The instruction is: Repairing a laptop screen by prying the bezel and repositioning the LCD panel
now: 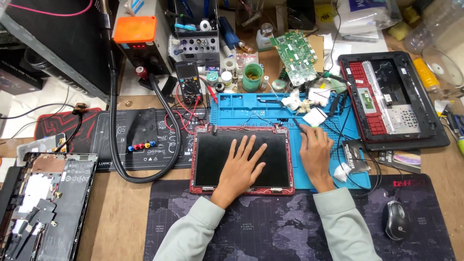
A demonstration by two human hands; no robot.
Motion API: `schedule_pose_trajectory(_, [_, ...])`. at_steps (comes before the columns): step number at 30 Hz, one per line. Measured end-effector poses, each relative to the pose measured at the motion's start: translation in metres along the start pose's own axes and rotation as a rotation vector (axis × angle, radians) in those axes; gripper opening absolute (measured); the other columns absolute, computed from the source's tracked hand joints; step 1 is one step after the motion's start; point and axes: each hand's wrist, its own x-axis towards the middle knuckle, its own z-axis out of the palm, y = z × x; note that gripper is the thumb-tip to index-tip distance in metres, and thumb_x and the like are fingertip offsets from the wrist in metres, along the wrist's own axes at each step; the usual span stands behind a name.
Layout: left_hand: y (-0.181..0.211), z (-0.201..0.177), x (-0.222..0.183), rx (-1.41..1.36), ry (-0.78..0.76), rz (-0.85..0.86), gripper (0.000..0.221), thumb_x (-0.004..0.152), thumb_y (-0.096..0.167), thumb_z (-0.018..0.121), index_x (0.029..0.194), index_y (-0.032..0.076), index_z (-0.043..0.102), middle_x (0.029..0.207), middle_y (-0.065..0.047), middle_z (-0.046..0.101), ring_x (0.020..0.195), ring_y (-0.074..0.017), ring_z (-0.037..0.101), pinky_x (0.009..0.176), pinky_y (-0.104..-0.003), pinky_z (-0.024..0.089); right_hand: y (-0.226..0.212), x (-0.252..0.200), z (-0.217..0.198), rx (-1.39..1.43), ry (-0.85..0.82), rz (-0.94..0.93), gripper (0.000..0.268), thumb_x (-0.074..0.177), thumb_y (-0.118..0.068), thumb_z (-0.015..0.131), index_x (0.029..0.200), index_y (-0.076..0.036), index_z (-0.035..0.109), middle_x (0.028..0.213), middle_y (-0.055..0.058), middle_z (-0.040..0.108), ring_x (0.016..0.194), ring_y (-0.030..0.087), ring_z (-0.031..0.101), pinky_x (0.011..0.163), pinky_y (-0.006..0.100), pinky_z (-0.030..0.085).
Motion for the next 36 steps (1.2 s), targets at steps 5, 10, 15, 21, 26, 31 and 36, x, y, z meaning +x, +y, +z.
schedule_pose_trajectory(5, [0.0, 0.003, 0.0, -0.009, 0.002, -0.008, 0.054, 0.107, 0.048, 0.039, 0.156, 0.026, 0.042, 0.161, -0.016, 0.039, 0.151, -0.0341, 0.031, 0.125, -0.057, 0.013, 0.003, -0.001, 0.003, -0.006, 0.006, -0.034, 0.022, 0.109, -0.018, 0.058, 0.13, -0.021, 0.064, 0.105, 0.0, 0.053, 0.1, 0.019, 0.06, 0.093, 0.04, 0.043])
schedule_pose_trajectory(10, [0.001, 0.007, -0.002, -0.011, 0.02, -0.017, 0.054, 0.107, 0.048, 0.04, 0.156, 0.026, 0.043, 0.16, -0.016, 0.041, 0.151, -0.0341, 0.033, 0.125, -0.057, 0.014, 0.001, -0.002, 0.002, -0.002, 0.012, -0.054, 0.023, 0.109, -0.017, 0.06, 0.132, -0.019, 0.065, 0.106, 0.0, 0.055, 0.103, 0.019, 0.061, 0.092, 0.038, 0.042])
schedule_pose_trajectory(15, [0.001, 0.005, 0.0, -0.018, 0.037, -0.013, 0.053, 0.106, 0.046, 0.042, 0.155, 0.025, 0.045, 0.159, -0.017, 0.042, 0.15, -0.0349, 0.034, 0.125, -0.057, 0.015, 0.0, 0.0, -0.001, 0.047, 0.04, -0.077, 0.024, 0.108, -0.011, 0.062, 0.131, -0.014, 0.066, 0.102, 0.003, 0.059, 0.099, 0.021, 0.063, 0.088, 0.037, 0.045])
schedule_pose_trajectory(21, [0.001, 0.007, -0.001, 0.003, 0.048, -0.007, 0.053, 0.106, 0.046, 0.042, 0.155, 0.024, 0.045, 0.158, -0.017, 0.042, 0.15, -0.0354, 0.034, 0.125, -0.058, 0.016, -0.014, 0.003, -0.014, 0.241, 0.066, -0.107, 0.027, 0.108, 0.002, 0.055, 0.132, -0.003, 0.066, 0.101, 0.009, 0.055, 0.092, 0.029, 0.066, 0.082, 0.037, 0.051])
schedule_pose_trajectory(26, [0.001, 0.007, -0.001, 0.002, 0.053, -0.007, 0.053, 0.106, 0.046, 0.042, 0.155, 0.024, 0.044, 0.158, -0.018, 0.043, 0.149, -0.0357, 0.035, 0.125, -0.058, 0.016, -0.021, 0.005, -0.022, 0.292, 0.043, -0.113, 0.03, 0.108, 0.004, 0.049, 0.134, 0.001, 0.063, 0.103, 0.011, 0.047, 0.088, 0.031, 0.066, 0.08, 0.039, 0.055])
schedule_pose_trajectory(31, [0.001, 0.008, -0.002, 0.002, 0.062, -0.001, 0.053, 0.105, 0.046, 0.043, 0.154, 0.024, 0.045, 0.157, -0.018, 0.043, 0.149, -0.0361, 0.036, 0.124, -0.059, 0.017, -0.016, 0.004, -0.017, 0.307, 0.042, -0.104, 0.028, 0.11, -0.004, 0.053, 0.136, 0.0, 0.062, 0.105, 0.009, 0.044, 0.087, 0.028, 0.066, 0.076, 0.033, 0.056])
schedule_pose_trajectory(36, [-0.003, 0.011, -0.001, -0.007, 0.078, 0.009, 0.053, 0.105, 0.047, 0.044, 0.153, 0.024, 0.046, 0.156, -0.018, 0.045, 0.148, -0.0359, 0.038, 0.124, -0.058, 0.018, -0.028, 0.007, -0.027, 0.295, 0.012, -0.126, 0.031, 0.106, 0.005, 0.051, 0.133, 0.0, 0.065, 0.106, 0.013, 0.045, 0.088, 0.029, 0.065, 0.08, 0.039, 0.056])
